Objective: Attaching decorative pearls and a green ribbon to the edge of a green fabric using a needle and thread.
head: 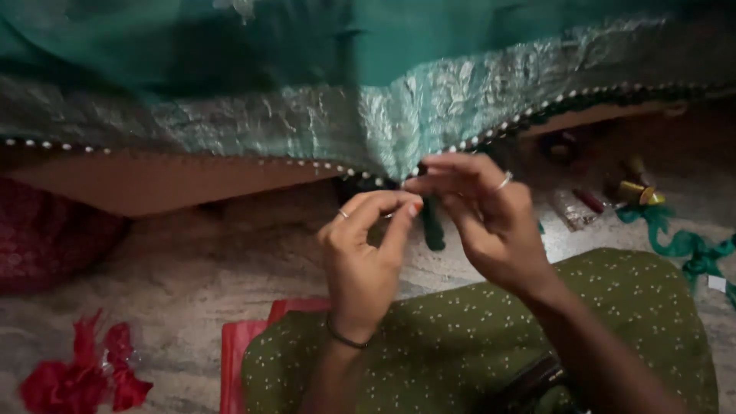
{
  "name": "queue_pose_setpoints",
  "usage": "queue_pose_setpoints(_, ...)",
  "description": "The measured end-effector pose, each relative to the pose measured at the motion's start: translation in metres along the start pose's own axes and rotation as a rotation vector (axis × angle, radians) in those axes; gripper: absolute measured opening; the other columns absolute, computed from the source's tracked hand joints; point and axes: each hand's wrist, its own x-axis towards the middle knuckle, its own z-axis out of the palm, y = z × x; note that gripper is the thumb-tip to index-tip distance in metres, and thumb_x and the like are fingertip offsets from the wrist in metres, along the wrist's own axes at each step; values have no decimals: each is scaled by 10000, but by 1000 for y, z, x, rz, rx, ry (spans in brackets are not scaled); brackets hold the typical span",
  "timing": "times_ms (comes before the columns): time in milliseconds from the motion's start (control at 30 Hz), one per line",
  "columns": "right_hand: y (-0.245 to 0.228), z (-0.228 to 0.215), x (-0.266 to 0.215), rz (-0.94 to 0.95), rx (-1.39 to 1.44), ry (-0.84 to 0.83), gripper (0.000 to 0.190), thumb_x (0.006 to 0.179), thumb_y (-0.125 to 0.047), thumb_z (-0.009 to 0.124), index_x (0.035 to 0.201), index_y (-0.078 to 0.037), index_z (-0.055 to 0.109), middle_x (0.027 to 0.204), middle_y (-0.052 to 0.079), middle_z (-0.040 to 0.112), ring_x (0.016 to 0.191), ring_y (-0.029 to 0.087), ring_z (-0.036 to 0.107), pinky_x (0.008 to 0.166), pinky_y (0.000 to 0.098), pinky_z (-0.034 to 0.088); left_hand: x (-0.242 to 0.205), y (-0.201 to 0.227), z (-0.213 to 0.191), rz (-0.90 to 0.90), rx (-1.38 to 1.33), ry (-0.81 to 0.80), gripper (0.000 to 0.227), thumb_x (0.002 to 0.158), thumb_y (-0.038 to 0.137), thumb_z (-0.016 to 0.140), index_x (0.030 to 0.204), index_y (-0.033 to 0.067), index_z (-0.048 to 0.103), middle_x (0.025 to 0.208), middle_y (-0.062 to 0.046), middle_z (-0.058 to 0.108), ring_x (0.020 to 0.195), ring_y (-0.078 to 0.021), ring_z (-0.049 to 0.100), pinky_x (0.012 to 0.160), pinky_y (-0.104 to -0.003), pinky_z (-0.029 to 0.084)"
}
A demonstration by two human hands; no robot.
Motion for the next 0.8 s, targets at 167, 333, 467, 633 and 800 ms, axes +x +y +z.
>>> queue_pose_setpoints(167, 1, -4, 10, -234, -122, 44, 195, 932, 2, 709, 1121, -22, 665, 1133, 70, 650, 1045, 138, 736, 913, 288, 648, -3, 8, 0, 13, 48, 75, 73, 938, 32, 743, 1005, 2, 738, 1006, -85, 765, 859, -165, 741, 743, -288, 564)
queue_pose_setpoints(333, -4, -6, 11, -592, -708, 85, 190, 847, -48, 841, 1016, -107, 777, 983, 6, 744, 949, 215, 587, 853, 342, 488, -8, 12, 2, 196, 284, 146, 81, 935, 22, 756, 1000, -4, 715, 1057, -104, 749, 960, -238, 727, 858, -349, 575)
queue_pose_setpoints(467, -17, -3, 10, -654, -739, 82, 269, 820, 10, 797, 1066, -95, 775, 975, 20, 710, 943, 229, 560, 851, 381, 464, -11, 16, 2, 255, 385, 190, 92, 927, 11, 748, 1009, -10, 712, 1099, -122, 740, 1005, -271, 716, 899, -368, 568)
queue_pose_setpoints(633, -16, -9, 5, -248, -104, -20, 292, 910, 65, 640, 1188, -22, 638, 1158, 49, 689, 1110, 159, 620, 919, 287, 533, -5, 12, 3, 73, 103, 154, 73, 955, 33, 712, 1013, -10, 720, 1074, -99, 753, 996, -203, 745, 868, -311, 584)
queue_pose_setpoints(800, -18, -14, 8, -148, -83, -47, 200, 958, 85, 680, 1140, 5, 682, 1112, 109, 660, 1038, 156, 693, 907, 282, 587, -5, 7, 8, -13, -65, 104, 80, 976, 47, 687, 1011, -14, 724, 1053, -89, 754, 962, -153, 734, 824, -273, 583)
